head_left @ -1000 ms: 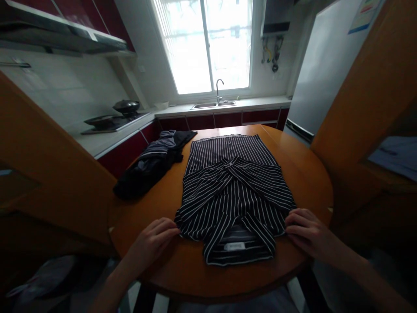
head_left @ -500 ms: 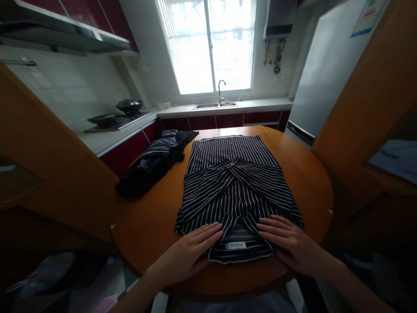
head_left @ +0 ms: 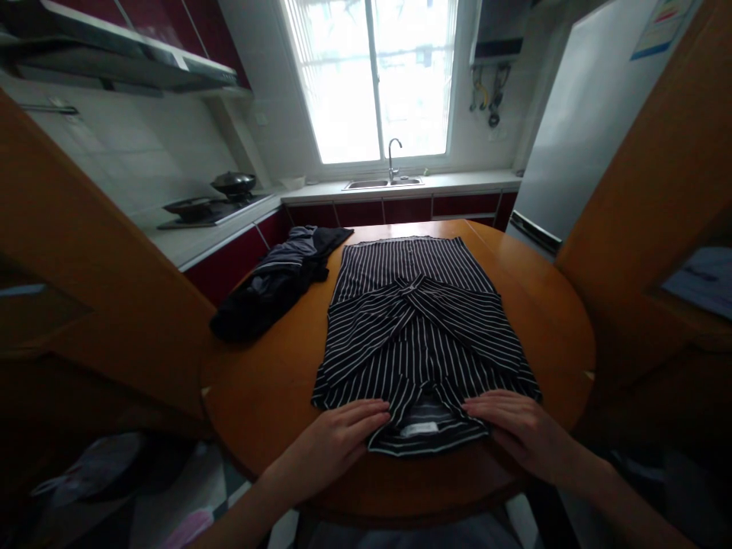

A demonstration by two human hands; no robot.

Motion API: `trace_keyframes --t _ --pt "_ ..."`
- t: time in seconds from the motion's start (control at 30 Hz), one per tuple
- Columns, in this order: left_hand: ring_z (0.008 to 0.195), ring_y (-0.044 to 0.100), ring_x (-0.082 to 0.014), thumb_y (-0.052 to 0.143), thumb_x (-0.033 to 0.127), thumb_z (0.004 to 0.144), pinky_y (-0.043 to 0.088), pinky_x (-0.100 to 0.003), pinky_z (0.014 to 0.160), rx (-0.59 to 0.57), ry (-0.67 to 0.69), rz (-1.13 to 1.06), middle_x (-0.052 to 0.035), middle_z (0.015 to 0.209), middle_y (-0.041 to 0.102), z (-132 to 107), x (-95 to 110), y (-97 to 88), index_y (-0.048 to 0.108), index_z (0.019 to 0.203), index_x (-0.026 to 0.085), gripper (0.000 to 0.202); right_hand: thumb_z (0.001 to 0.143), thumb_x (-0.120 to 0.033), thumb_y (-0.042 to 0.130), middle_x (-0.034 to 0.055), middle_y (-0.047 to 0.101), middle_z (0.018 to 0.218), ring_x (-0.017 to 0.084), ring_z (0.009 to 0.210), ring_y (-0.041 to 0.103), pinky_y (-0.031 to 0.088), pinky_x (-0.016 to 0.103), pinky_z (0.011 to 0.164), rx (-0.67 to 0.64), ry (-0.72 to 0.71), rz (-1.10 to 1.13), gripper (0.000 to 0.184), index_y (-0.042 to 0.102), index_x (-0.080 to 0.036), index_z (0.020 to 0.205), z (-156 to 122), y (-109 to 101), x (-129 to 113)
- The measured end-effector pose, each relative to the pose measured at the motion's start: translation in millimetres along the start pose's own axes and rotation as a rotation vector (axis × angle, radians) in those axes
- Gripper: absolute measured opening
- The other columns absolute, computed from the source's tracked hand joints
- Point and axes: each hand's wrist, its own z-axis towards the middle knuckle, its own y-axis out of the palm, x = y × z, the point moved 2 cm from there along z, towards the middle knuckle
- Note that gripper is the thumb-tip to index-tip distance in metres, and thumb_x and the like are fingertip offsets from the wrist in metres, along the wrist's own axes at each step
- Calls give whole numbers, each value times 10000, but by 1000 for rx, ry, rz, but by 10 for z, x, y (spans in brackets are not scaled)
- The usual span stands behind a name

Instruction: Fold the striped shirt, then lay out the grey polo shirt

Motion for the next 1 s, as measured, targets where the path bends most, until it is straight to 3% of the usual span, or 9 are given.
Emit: trace_keyframes --t 0.2,0.3,0.43,0.57,0.7,0.8,0.9,1.0 --pt "1207 610 -196 507 14 899 511 -340 1030 60 -56 -91 -69 1273 678 1 38 1 602 1306 208 461 940 -117 498 53 735 1217 192 1117 692 549 327 981 37 47 37 415 648 -255 1302 -11 -21 13" --pt "1066 658 -187 537 89 931 520 -312 951 104 -160 -167 -62 1163 709 40 0 -60 645 1248 213 357 951 -163 503 47 751 1163 200 1068 708 564 331 937 35 167 63 352 692 -266 1230 30 -32 25" --pt "891 656 -161 568 234 962 505 -259 816 99 -300 -341 -22 988 721 224 -154 -220 692 1112 207 197 962 -277 542 63 764 1110 227 1013 721 574 352 896 142 404 109 271 729 -241 1155 205 -60 110" --pt "758 604 -146 576 328 937 461 -229 665 52 -405 -456 -6 850 683 528 -427 -365 676 954 162 194 949 -326 556 85 756 1140 258 1041 710 554 388 923 236 508 135 296 740 -219 1155 507 -128 276" --pt "676 545 -145 624 380 878 396 -240 590 43 -454 -321 10 754 630 793 -719 -395 645 846 165 219 933 -262 549 91 769 1082 260 965 726 556 386 864 185 552 48 285 754 -206 1122 807 -160 463" --pt "667 554 -156 629 415 880 392 -259 605 105 -483 -209 7 748 629 883 -861 -367 677 986 172 269 924 -257 573 113 773 1034 287 943 728 554 413 843 159 612 -131 279 745 -186 1132 940 -106 557" --pt "674 585 -171 595 449 910 412 -277 631 182 -529 -170 -5 757 648 841 -915 -369 650 1157 176 373 925 -277 582 136 765 1016 317 907 723 556 447 793 163 671 -301 311 710 -163 1185 952 -42 596" --pt "659 576 -164 501 474 959 414 -271 618 252 -560 -167 -5 731 635 671 -874 -443 655 1007 179 336 945 -293 545 138 744 1060 301 934 706 552 439 802 272 636 -309 299 694 -162 1168 818 -84 594"
